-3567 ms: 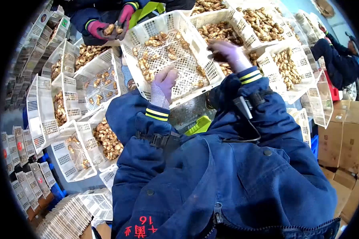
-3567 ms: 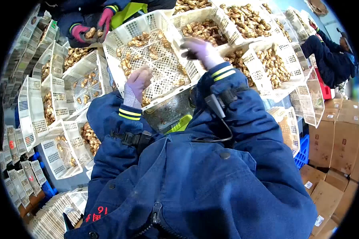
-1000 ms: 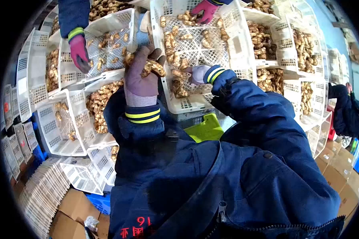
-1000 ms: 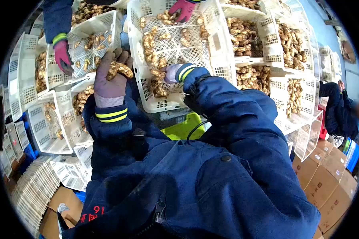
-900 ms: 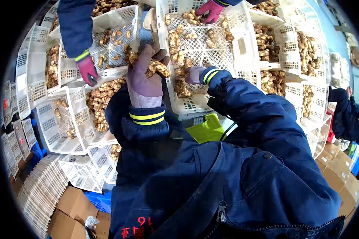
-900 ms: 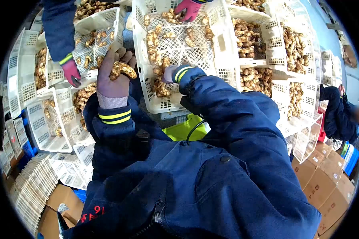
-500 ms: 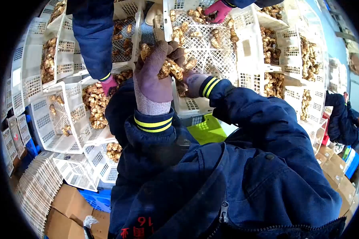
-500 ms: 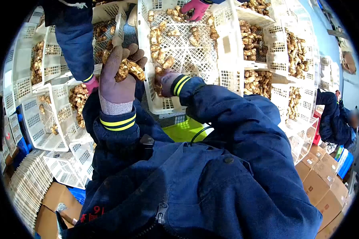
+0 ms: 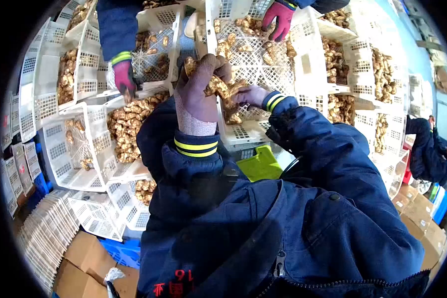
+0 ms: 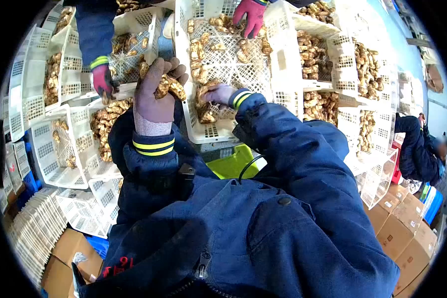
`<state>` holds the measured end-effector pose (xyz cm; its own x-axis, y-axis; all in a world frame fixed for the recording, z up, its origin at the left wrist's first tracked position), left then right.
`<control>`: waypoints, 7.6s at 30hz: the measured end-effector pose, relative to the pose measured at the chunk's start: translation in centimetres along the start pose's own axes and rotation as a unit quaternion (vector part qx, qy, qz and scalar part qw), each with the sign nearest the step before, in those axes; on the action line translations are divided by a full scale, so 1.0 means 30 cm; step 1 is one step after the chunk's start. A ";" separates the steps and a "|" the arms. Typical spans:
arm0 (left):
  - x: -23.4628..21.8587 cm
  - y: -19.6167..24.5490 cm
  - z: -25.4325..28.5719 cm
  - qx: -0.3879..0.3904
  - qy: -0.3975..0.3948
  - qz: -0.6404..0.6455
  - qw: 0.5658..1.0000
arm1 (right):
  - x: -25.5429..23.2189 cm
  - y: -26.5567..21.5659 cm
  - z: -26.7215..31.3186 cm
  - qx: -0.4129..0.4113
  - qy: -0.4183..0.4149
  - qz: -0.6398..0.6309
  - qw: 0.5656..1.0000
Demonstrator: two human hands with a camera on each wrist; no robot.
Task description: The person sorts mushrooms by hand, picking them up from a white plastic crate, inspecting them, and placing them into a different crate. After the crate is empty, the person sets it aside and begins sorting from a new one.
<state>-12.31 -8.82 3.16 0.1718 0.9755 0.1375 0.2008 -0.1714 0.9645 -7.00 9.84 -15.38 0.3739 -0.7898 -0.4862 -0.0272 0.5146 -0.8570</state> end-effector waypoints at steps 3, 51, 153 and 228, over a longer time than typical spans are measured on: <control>0.010 0.026 -0.003 -0.012 -0.027 -0.045 0.999 | -0.178 -0.126 0.090 -0.093 0.074 0.038 0.992; 0.253 0.007 0.186 -0.310 -0.114 0.141 0.933 | -0.457 -0.514 0.573 0.109 0.381 -0.337 0.854; -0.202 0.381 0.240 -0.203 0.027 -0.067 0.977 | -0.073 -0.269 0.524 0.104 0.255 0.096 0.957; -0.259 0.362 0.178 -0.162 0.109 0.003 0.981 | -0.263 -0.415 0.273 0.159 0.245 0.170 0.941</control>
<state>-6.32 -18.99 11.36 -0.0444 0.9869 0.1549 -0.1222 -0.1593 0.9797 -2.02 12.40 0.54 -0.0803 -0.5798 -0.8108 0.2399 0.7783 -0.5803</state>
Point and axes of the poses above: each hand's wrist, its own z-axis away from the middle knuckle, its own x-axis out of the palm, y = z × x, the point moved 2 cm from there along -z, towards the middle knuckle, and after that the axes turned 12 degrees about y, right-handed, at the moved point
